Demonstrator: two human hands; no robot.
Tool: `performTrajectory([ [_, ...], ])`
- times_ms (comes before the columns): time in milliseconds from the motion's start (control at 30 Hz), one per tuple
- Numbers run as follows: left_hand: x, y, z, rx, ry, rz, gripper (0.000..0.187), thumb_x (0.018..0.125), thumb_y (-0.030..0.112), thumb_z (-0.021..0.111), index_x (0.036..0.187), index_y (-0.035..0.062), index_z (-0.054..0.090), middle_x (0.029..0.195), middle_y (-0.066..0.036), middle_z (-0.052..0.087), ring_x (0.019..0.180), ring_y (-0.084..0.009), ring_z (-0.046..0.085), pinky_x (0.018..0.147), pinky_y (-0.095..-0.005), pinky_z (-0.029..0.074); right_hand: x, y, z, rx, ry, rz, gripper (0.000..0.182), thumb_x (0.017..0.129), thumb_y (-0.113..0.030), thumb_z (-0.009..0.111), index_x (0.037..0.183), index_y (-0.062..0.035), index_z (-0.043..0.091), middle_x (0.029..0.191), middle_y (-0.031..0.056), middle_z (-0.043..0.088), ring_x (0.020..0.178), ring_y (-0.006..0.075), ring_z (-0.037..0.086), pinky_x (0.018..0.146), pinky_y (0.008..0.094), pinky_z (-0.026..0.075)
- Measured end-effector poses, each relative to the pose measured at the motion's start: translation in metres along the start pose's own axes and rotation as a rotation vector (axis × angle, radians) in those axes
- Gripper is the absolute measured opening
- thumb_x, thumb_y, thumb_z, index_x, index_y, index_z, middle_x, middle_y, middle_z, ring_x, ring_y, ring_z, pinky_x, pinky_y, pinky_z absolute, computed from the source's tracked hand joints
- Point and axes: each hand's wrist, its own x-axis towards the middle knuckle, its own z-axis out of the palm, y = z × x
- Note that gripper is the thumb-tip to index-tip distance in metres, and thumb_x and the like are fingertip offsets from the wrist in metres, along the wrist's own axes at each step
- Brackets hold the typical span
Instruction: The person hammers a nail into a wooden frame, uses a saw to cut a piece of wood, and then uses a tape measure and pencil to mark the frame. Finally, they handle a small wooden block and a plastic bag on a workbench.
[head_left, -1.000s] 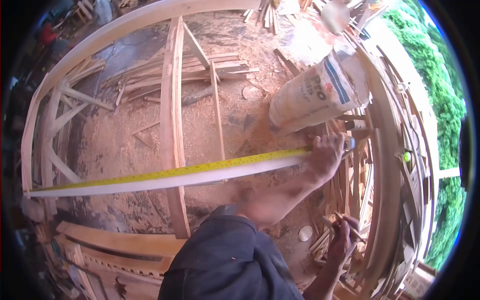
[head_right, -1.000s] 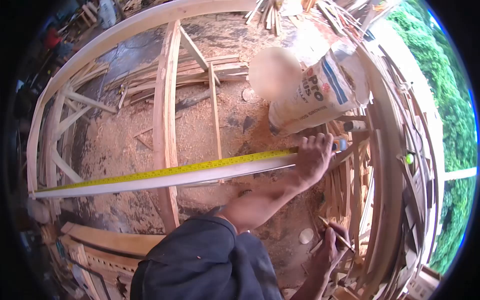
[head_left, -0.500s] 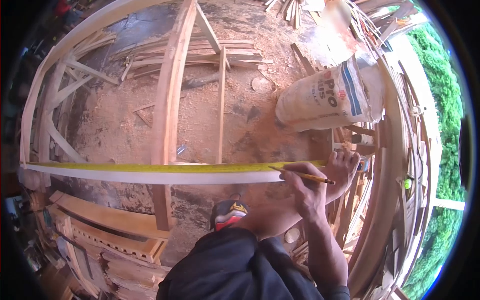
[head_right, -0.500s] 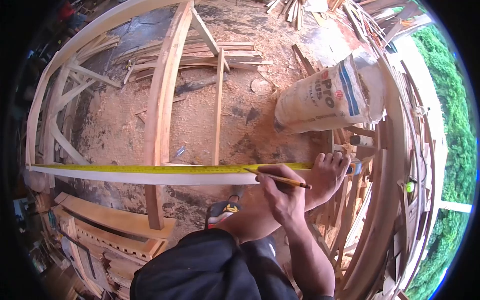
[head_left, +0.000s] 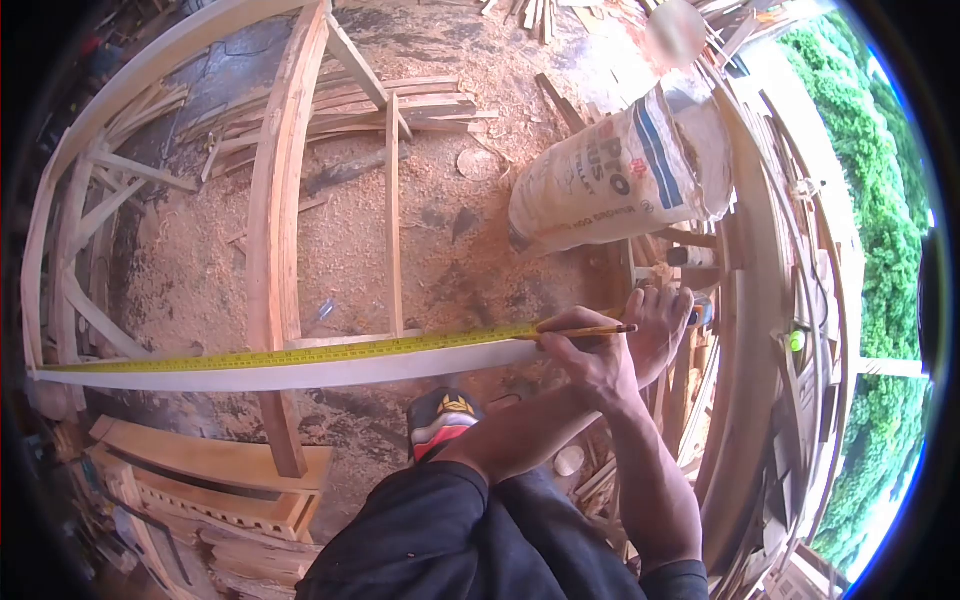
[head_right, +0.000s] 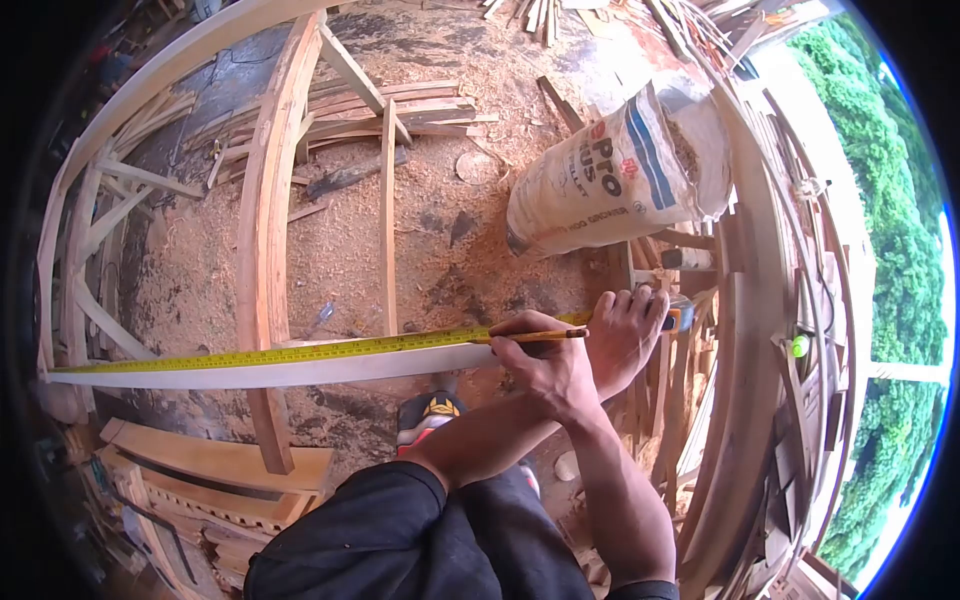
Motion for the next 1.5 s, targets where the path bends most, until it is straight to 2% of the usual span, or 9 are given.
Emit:
performTrajectory([
  [200, 0.002, -0.001, -0.008, 0.030, -0.090, 0.037, 0.042, 0.085, 0.018, 0.061, 0.123, 0.0045, 0.051, 0.105, -0.009, 0.057, 0.087, -0.0208, 0.056, 0.079, -0.0360, 0.041, 0.002, 0.008, -0.005, -0.010, -0.036, -0.036, 0.019, 0.086, -0.013, 0.069, 0.098, 0.0014, 0.069, 0.083, 0.0061, 0.068, 0.077, 0.0109, 0.061, 0.072, 0.0266, 0.051],
  [833, 0.002, -0.004, -0.006, -0.075, -0.063, 0.013, 0.040, 0.086, 0.019, 0.063, 0.121, 0.0044, 0.051, 0.108, -0.010, 0.058, 0.089, -0.0227, 0.056, 0.082, -0.0372, 0.042, 0.006, 0.006, -0.005, -0.034, -0.069, -0.032, 0.017, 0.085, -0.012, 0.068, 0.095, 0.0017, 0.069, 0.079, 0.0078, 0.069, 0.075, 0.0119, 0.065, 0.071, 0.0273, 0.053],
  [1033, 0.001, -0.005, -0.008, -0.060, -0.068, 0.023, 0.040, 0.087, 0.020, 0.063, 0.122, 0.0047, 0.051, 0.110, -0.010, 0.058, 0.090, -0.0223, 0.056, 0.082, -0.0374, 0.042, 0.005, 0.005, -0.005, -0.074, -0.073, -0.091, 0.017, 0.084, -0.012, 0.068, 0.094, 0.0018, 0.069, 0.079, 0.0087, 0.070, 0.075, 0.0128, 0.066, 0.071, 0.0274, 0.053],
  [1233, 0.002, -0.005, -0.004, -0.070, -0.078, 0.015, 0.041, 0.086, 0.020, 0.062, 0.123, 0.0047, 0.051, 0.110, -0.011, 0.057, 0.088, -0.0223, 0.055, 0.081, -0.0375, 0.042, 0.006, 0.011, -0.004, -0.046, -0.058, -0.094, 0.017, 0.085, -0.010, 0.068, 0.096, 0.0023, 0.069, 0.080, 0.0088, 0.070, 0.076, 0.0118, 0.066, 0.072, 0.0262, 0.053],
  [1367, -0.008, -0.003, 0.012, -0.034, 0.002, 0.007, 0.041, 0.086, 0.022, 0.061, 0.123, 0.0044, 0.051, 0.109, -0.011, 0.057, 0.088, -0.0239, 0.055, 0.081, -0.0388, 0.041, 0.000, 0.006, -0.015, 0.175, -0.045, -0.017, 0.017, 0.088, -0.007, 0.065, 0.103, 0.0021, 0.069, 0.083, 0.0068, 0.070, 0.083, 0.0124, 0.065, 0.076, 0.0237, 0.051],
  [1400, -0.015, -0.001, 0.027, 0.000, 0.045, -0.012, 0.042, 0.086, 0.022, 0.061, 0.122, 0.0042, 0.051, 0.109, -0.011, 0.057, 0.088, -0.0244, 0.055, 0.080, -0.0391, 0.041, -0.005, -0.010, -0.026, 0.090, -0.049, -0.116, 0.019, 0.091, -0.008, 0.061, 0.106, 0.0014, 0.069, 0.084, 0.0070, 0.071, 0.084, 0.0145, 0.067, 0.077, 0.0241, 0.051],
  [1433, -0.015, 0.003, 0.036, 0.039, 0.094, -0.035, 0.042, 0.085, 0.023, 0.061, 0.122, 0.0040, 0.052, 0.108, -0.011, 0.057, 0.089, -0.0248, 0.055, 0.080, -0.0394, 0.041, -0.008, -0.012, -0.044, -0.113, 0.008, -0.247, 0.022, 0.089, -0.006, 0.058, 0.107, 0.0007, 0.069, 0.086, 0.0087, 0.072, 0.086, 0.0173, 0.068, 0.081, 0.0276, 0.051],
  [1467, -0.005, 0.014, 0.029, 0.150, -0.143, 0.001, 0.034, 0.086, 0.022, 0.059, 0.115, 0.0056, 0.054, 0.108, -0.012, 0.058, 0.089, -0.0261, 0.056, 0.085, -0.0418, 0.042, -0.010, -0.014, -0.063, -0.319, 0.093, -0.367, 0.025, 0.087, -0.004, 0.056, 0.109, 0.0000, 0.069, 0.087, 0.0105, 0.073, 0.087, 0.0201, 0.069, 0.086, 0.0312, 0.051],
  [1500, -0.002, 0.012, 0.019, 0.060, -0.209, 0.015, 0.027, 0.087, 0.021, 0.057, 0.109, 0.0066, 0.055, 0.106, -0.013, 0.058, 0.090, -0.0270, 0.057, 0.087, -0.0434, 0.042, -0.014, -0.023, -0.075, -0.253, 0.187, -0.324, 0.026, 0.087, -0.005, 0.056, 0.108, 0.0003, 0.069, 0.090, 0.0106, 0.073, 0.090, 0.0195, 0.069, 0.087, 0.0321, 0.050],
])
